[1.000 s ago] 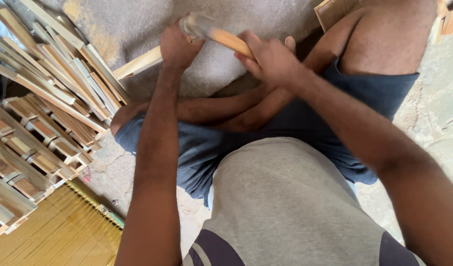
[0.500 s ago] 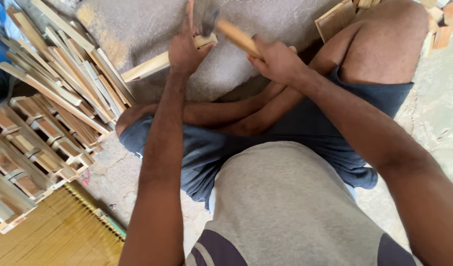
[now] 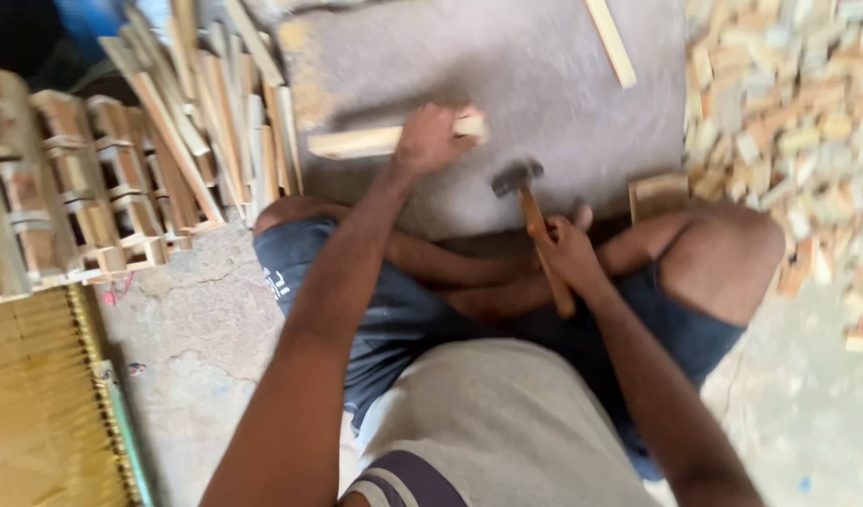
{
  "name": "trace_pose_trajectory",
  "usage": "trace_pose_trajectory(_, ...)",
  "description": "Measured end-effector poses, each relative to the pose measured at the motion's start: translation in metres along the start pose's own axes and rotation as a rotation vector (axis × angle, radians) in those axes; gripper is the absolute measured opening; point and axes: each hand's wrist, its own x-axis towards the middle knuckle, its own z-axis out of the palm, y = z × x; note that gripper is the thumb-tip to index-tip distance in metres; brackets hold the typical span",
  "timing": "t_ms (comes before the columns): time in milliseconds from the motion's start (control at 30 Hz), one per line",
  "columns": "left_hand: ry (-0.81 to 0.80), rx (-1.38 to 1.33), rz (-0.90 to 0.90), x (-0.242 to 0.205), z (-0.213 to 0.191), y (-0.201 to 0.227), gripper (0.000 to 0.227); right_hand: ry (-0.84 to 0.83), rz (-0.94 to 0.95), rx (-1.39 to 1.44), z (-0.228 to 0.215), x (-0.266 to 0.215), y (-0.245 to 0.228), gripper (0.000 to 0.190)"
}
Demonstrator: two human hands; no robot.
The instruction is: The person sits on the floor and assembles small rectangular wooden frames by hand. They pick up thin wooden strips and small blocks, fit them together, and use a hammer to tap the joints into place. Completed frames are stacked nearby.
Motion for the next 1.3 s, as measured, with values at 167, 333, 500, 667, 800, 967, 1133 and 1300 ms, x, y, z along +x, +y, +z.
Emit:
trace_pose_trajectory(167,0.966,-0.797,-0.096,-0.012,-0.088,-0.006,0.017,0.152,-0.327,-0.414,-0.007,0.015,0.000,0.057)
trace_pose_trajectory(333,0.854,-1.315,-0.518,-0.055,-0.119,-0.071,0.019,0.076,-0.321,-0.451,-0.003,0.030,-0.003,0.058)
trace_pose_trajectory(500,1.049,-1.342,-0.627,-0.041,-0.120,-0.145,0.023,0.048,-0.135,-0.496,0.002,0.032,0.012,0.067)
trace_pose_trajectory(667,1.139,-1.299,-0.678,0.045,-0.157,-0.243,0.018,-0.018,-0.182,-0.520,0.005,0.054,0.007,0.066)
trace_pose_trajectory(800,1.206,-1.281,-0.841,0.095,-0.157,-0.315,0.019,-0.116,0.031,-0.504,0.009,0.057,-0.007,0.063)
trace_pose_trajectory(967,1.191,-0.746,-1.039,0.117,-0.138,-0.356,0.034,-0.121,0.064,-0.473,0.006,0.053,-0.022,0.063)
trace_pose_trajectory(1133,1.018,0.347,-0.708,0.131,-0.151,-0.340,0.058,-0.127,0.113,-0.391,0.009,0.054,-0.027,0.054)
trace_pose_trajectory(1300,0.492,0.601,-0.427,0.167,-0.176,-0.319,0.062,-0.092,0.059,-0.397,0.011,0.054,-0.027,0.054)
